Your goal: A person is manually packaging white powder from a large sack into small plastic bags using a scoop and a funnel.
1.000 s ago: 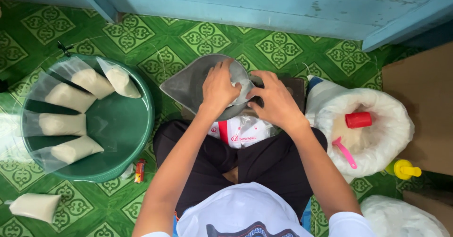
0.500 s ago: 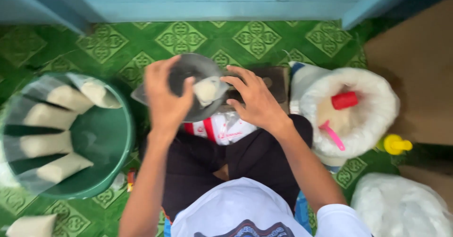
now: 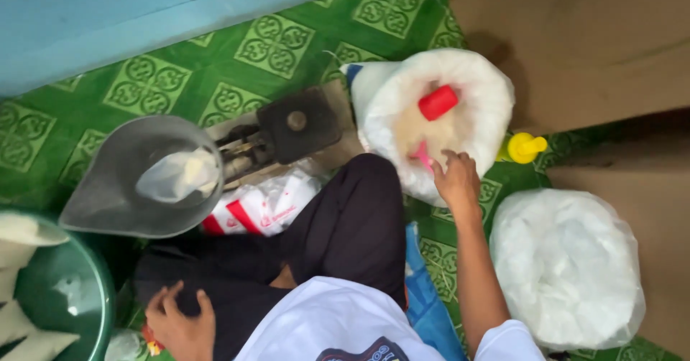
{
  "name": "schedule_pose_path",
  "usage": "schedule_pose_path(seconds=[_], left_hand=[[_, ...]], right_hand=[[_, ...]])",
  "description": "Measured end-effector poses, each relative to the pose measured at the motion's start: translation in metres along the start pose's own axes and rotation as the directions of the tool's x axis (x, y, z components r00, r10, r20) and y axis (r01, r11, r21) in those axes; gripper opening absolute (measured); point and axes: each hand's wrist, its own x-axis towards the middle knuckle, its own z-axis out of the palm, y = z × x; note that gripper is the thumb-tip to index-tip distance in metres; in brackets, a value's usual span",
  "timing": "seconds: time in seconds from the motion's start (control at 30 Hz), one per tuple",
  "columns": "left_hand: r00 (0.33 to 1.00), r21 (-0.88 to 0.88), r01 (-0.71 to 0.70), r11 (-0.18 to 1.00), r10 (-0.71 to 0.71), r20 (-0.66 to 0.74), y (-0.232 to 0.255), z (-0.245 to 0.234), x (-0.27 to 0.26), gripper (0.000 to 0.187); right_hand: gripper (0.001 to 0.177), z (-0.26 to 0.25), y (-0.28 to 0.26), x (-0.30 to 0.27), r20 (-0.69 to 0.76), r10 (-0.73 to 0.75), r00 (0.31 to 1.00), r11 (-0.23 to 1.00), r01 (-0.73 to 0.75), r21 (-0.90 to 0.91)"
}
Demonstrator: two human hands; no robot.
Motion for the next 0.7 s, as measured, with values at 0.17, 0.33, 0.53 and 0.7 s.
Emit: schedule_pose_path(seconds=[0.17,0.33,0.53,0.7], left_hand=[[0.999,0.274,0.004,0.962,0.007,-0.040,-0.005,0.026,-0.048,0.041],[0.995,0.351,-0.032,0.936,0.062,-0.074,0.015,0.022,-0.048,0.039],[0.991,0.249,-0.068,0.966,0.095,-0.098,0.018,0.029,-0.041,0.041],[0.995,0.218,-0.043,0.975,0.060,-0.074,0.016,0.033,-0.043,0.036]], right_hand=[[0.029,0.038,0.025,-0.002,0.134,0.105,0.985,0.994,-0.108,0.013],[0.044,0.036,0.013,-0.005,0.321,0.162,0.933,0.985,-0.172,0.004],[0.059,-0.007,0.002,-0.019,0.278,0.163,0.947,0.986,-0.164,-0.020],[0.084,-0.015,-0.007,-0.003,0.343,0.193,0.919,0.980,-0.200,-0.015]])
